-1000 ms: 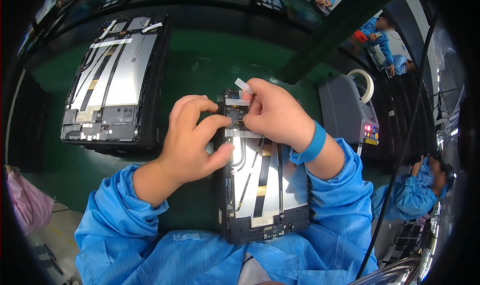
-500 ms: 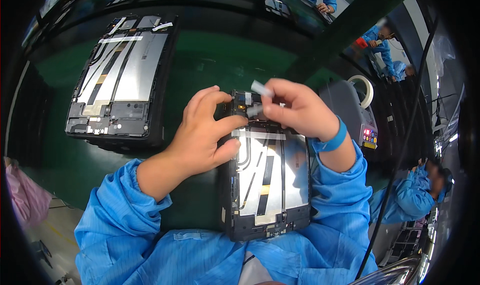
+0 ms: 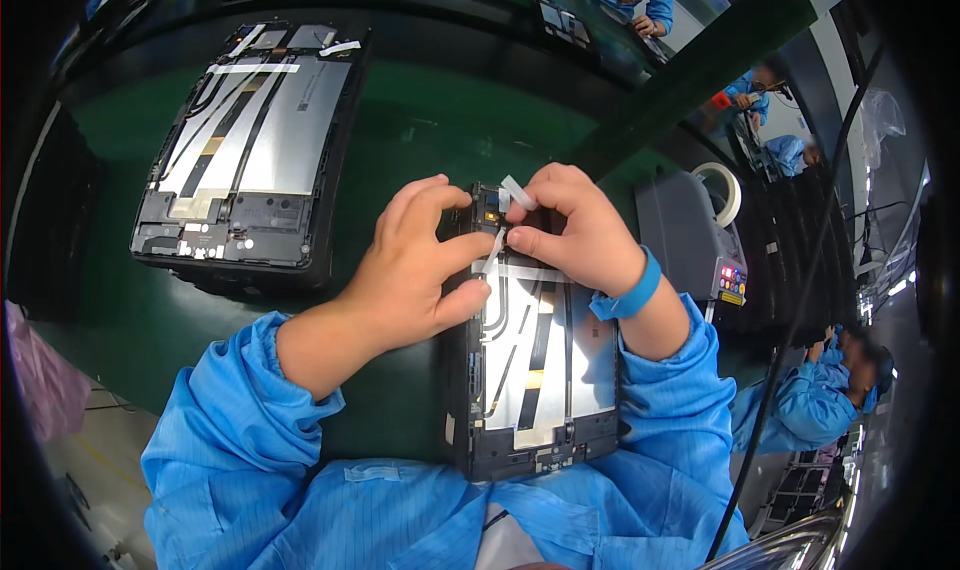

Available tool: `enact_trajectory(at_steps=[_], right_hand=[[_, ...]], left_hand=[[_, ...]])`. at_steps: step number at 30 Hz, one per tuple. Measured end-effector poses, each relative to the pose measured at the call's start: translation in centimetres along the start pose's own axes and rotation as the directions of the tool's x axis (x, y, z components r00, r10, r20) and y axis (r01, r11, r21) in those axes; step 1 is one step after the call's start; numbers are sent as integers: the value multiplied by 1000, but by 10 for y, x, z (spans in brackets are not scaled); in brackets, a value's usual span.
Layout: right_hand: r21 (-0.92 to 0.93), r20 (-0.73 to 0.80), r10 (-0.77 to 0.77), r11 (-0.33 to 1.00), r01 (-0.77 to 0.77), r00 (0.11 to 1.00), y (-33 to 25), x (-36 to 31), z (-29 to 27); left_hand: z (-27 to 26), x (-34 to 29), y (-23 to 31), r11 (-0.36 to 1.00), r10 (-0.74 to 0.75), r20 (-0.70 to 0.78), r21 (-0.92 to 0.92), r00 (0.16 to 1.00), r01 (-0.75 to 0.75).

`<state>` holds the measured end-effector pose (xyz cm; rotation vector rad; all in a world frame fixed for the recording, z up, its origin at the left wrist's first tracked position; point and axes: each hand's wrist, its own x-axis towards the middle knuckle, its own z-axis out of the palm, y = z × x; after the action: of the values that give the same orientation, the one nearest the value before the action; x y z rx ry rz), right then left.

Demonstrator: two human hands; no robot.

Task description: The person applies white adhesive tape to the internal components of a disassembled electronic device. They repeatedly peel tape from a roll and press it onto specific areas of the device's chassis and circuitry. The person handles the device with both hands, adjusting its position on the green workbench throughout the process.

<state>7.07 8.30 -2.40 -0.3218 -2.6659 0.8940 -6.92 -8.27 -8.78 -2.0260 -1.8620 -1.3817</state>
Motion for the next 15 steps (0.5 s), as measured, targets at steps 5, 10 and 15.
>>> enact_trajectory(at_steps=[5,10,15], right_hand=[[11,69,-70,998,69,995,5,1,1],[299,130,146,937,-179,981,-8,-1,2],[260,140,258,922,-287,956,-3,5,-2]], left_hand=[[-1,-1,0,1000,-1,39,-10,999,1],[0,0,-1,999,-20,25,-35,999,21],[-1,0,0,999,-22,31,-30,999,23]])
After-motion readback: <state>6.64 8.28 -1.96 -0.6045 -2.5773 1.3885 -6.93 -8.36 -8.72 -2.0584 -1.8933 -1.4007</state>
